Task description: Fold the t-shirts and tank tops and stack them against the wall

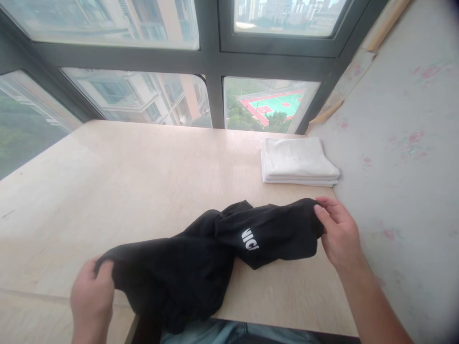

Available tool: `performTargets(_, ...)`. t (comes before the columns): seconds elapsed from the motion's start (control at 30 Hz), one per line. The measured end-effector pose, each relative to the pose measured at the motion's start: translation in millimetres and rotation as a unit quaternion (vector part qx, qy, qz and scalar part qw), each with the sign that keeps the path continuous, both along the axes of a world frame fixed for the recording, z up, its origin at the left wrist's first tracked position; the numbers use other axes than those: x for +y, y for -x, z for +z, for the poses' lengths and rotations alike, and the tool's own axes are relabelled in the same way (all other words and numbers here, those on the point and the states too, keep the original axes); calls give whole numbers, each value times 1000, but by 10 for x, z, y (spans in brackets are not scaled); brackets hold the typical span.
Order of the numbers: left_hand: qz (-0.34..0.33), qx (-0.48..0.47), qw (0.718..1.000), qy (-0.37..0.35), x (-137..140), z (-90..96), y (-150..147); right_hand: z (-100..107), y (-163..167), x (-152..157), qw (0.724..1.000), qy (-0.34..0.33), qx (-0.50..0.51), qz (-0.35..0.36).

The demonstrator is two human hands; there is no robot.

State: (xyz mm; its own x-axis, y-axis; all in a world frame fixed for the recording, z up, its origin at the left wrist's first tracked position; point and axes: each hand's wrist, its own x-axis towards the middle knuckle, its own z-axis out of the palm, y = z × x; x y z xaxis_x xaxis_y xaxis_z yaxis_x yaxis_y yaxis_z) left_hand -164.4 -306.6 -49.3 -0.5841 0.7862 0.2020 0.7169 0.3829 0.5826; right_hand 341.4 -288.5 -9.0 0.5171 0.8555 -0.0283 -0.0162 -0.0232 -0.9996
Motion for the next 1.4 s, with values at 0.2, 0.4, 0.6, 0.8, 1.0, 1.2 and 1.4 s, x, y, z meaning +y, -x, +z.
performTargets(0.2, -218, 147, 958, -111, -2, 100, -972, -187, 289, -204, 957, 106, -118, 243)
performTargets(0.4, -478, -23, 875, -78, 175, 332, -1903, 126, 636, -392, 886, -19, -254, 389)
performTargets(0.6, -599, 54, 799, 12, 677, 589, -2525, 291, 791, -676, 839, -69, -319, 435)
performTargets(0.8, -708, 147, 664, 189, 1020, 409, -3175, 305, 905, -951, 793, -44, -355, 493)
performTargets(1.0, -748, 83, 599, 273, 1251, 199, -3575, 258, 929, -1073, 785, -77, -343, 510)
performTargets(1.2, -785, -43, 511, 349, 1375, 194, -3388, 229, 616, -1130, 829, 51, -364, 421)
performTargets(1.4, -776, -85, 514, 354, 1290, 112, -3223, 145, 260, -1137, 849, 85, -352, 384)
